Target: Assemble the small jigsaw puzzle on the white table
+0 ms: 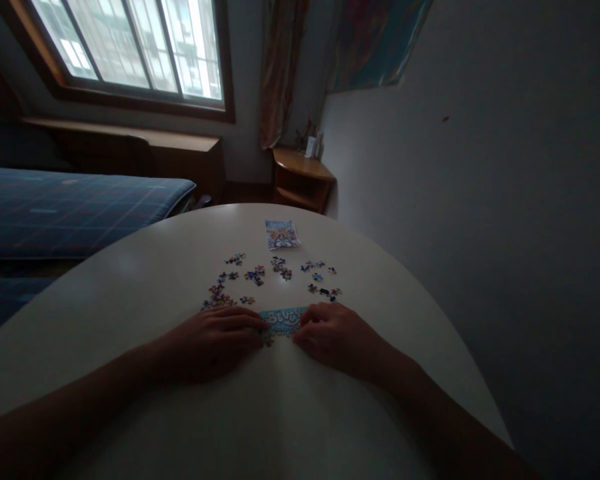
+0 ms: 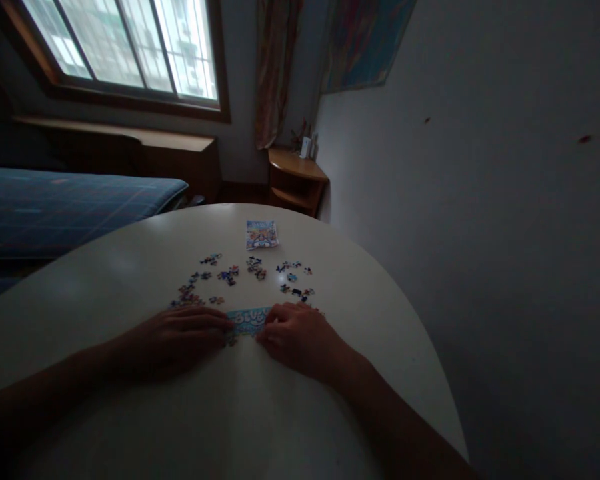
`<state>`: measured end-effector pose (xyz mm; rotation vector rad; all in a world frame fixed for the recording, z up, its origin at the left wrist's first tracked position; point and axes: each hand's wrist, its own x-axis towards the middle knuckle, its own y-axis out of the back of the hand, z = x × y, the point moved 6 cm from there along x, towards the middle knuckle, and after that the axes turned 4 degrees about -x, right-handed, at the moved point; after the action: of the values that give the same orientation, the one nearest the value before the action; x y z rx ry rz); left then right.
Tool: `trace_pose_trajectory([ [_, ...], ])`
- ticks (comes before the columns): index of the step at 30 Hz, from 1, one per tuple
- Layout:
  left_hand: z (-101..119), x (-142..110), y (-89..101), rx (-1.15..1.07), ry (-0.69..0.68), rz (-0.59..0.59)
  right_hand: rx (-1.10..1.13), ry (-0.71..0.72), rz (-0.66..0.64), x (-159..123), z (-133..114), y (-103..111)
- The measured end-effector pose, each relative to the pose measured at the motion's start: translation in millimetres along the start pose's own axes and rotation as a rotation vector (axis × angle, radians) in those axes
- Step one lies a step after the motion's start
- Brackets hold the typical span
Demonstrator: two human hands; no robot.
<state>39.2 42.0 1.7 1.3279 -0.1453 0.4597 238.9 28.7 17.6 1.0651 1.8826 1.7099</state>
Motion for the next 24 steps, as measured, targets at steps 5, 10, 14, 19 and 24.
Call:
trace_pose_trajectory([
  [5, -2.5, -2.6, -3.6, 0.002, -0.003, -0.015, -0.001, 0.034, 0.014, -0.3, 0.3, 1.1],
  [10, -1.6, -0.9, -2.1, -0.003, -0.002, -0.010, 0.006, 0.067, 0.006, 0.0, 0.3, 2.8],
  [14, -0.3, 0.3, 0.4, 0.003, -0.010, 0.000, 0.012, 0.103, -0.017, -0.4, -0.2, 3.5],
  [19, 0.1, 0.3, 1.7, -0.010, -0.007, 0.013, 0.030, 0.112, -0.020, -0.2, 0.9, 5.9],
  [24, 0.0, 0.1, 2.1, -0.025, 0.002, 0.017, 0.033, 0.097, -0.031, 1.2, -1.8, 6.2],
])
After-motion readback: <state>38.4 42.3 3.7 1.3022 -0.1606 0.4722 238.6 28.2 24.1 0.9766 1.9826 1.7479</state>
